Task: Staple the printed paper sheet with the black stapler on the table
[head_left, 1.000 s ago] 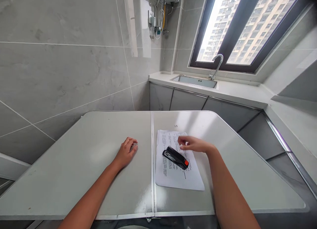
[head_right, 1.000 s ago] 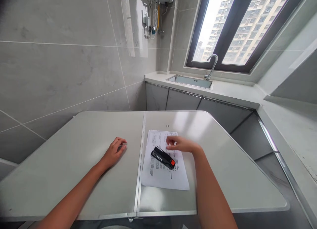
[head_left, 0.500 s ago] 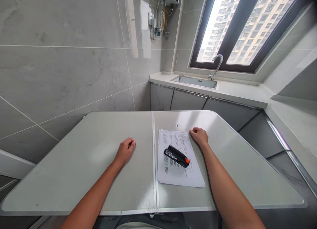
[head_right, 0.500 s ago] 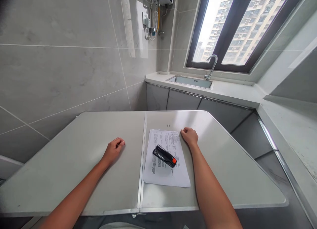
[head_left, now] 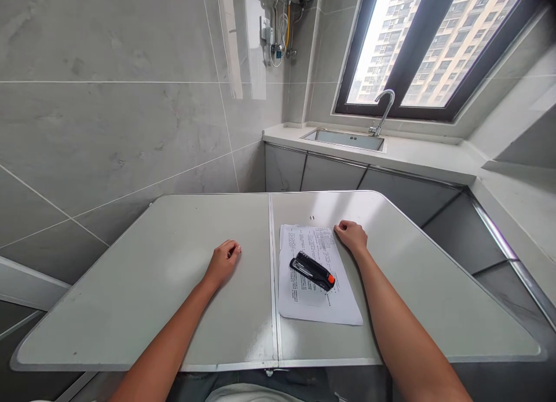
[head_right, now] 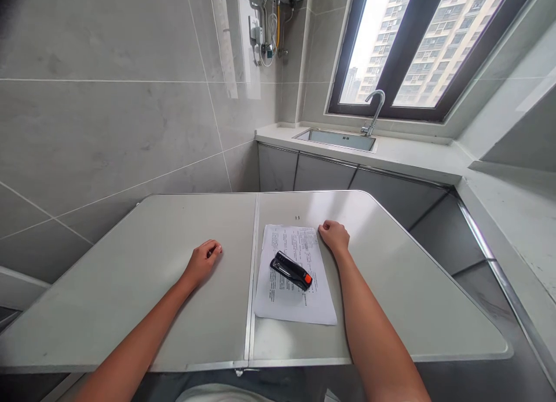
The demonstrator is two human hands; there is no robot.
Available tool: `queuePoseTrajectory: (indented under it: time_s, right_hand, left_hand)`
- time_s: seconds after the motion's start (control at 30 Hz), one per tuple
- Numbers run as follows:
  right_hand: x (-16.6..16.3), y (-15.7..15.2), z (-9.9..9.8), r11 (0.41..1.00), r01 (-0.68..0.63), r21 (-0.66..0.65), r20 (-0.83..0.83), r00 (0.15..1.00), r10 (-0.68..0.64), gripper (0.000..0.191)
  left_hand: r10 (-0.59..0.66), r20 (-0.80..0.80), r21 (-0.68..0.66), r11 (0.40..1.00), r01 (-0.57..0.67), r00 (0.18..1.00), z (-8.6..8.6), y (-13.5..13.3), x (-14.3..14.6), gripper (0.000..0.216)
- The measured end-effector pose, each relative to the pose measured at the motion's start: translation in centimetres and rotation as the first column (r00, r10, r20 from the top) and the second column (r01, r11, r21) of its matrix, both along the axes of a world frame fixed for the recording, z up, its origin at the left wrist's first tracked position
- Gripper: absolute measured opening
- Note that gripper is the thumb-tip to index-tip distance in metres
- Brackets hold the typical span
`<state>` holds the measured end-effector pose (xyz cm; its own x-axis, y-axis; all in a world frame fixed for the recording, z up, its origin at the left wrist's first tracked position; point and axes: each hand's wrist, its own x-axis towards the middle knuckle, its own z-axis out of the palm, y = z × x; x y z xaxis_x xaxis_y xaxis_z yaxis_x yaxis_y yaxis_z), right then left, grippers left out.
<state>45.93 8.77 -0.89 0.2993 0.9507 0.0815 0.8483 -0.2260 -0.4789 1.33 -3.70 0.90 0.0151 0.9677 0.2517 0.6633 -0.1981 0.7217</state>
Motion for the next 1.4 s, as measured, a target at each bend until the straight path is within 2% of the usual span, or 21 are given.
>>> queuePoseTrajectory:
  time_s: [0.2, 0.47, 0.63, 0.73, 0.8, 0.87, 0.9, 1.0, 1.07, 1.2, 1.4]
  right_hand:
    - [0.0, -0.1, 0.0, 1.000, 0.000, 0.007, 0.012, 1.000, 0.000, 0.022]
    - [-0.3, -0.2, 0.0, 1.000, -0.026, 0.015, 0.029, 0.999, 0.025, 0.022]
    - [-0.2, -0.3, 0.0, 0.999, -0.045, 0.025, 0.045, 0.998, 0.043, 0.024]
    - [-0.7, -0.5, 0.5, 0.991, -0.123, 0.057, 0.058, 0.991, 0.120, 0.030]
    - [-1.7, -0.7, 1.0, 0.964, -0.251, 0.092, 0.063, 0.967, 0.246, 0.036]
    - [-3.2, -1.1, 1.4, 0.899, -0.423, 0.112, 0.067, 0.906, 0.418, 0.037]
    - [-4.2, -1.4, 1.4, 0.843, -0.527, 0.109, 0.068, 0.850, 0.523, 0.036]
    - [-7.2, -2.5, 1.2, 0.600, -0.799, 0.040, 0.075, 0.601, 0.796, 0.046]
    - [-8.9, -3.3, 0.9, 0.469, -0.883, -0.018, 0.073, 0.467, 0.881, 0.053]
    - [-11.1, -4.6, 1.1, 0.367, -0.929, -0.056, 0.069, 0.363, 0.929, 0.054]
    - [-13.5, -6.1, 1.7, 0.267, -0.961, -0.075, 0.068, 0.263, 0.963, 0.053]
  left_hand:
    - [0.014, 0.021, 0.007, 1.000, -0.014, 1.000, -0.3, 0.1, -0.1, 0.033]
    - [0.073, 0.317, -0.001, 0.997, -0.077, 0.945, 0.1, 0.2, -0.9, 0.031]
    - [0.116, 0.358, -0.018, 0.993, -0.117, 0.927, -0.1, 0.6, -1.1, 0.030]
    - [0.111, 0.357, -0.035, 0.994, -0.105, 0.927, -0.4, 0.7, -1.1, 0.031]
    - [0.101, 0.354, -0.048, 0.995, -0.090, 0.930, -0.5, 0.8, -1.0, 0.031]
    - [0.100, 0.344, -0.056, 0.995, -0.086, 0.933, -0.5, 0.8, -0.9, 0.030]
    - [0.104, 0.338, -0.059, 0.994, -0.089, 0.935, -0.5, 0.7, -0.9, 0.030]
    - [0.117, 0.322, -0.074, 0.992, -0.098, 0.939, -0.4, 0.6, -0.9, 0.030]
    - [0.122, 0.324, -0.085, 0.991, -0.099, 0.938, -0.3, 0.6, -0.8, 0.030]
    - [0.124, 0.336, -0.100, 0.990, -0.096, 0.934, -0.3, 0.7, -0.7, 0.029]
    - [0.135, 0.380, -0.107, 0.989, -0.101, 0.915, -0.2, 0.6, -0.7, 0.029]
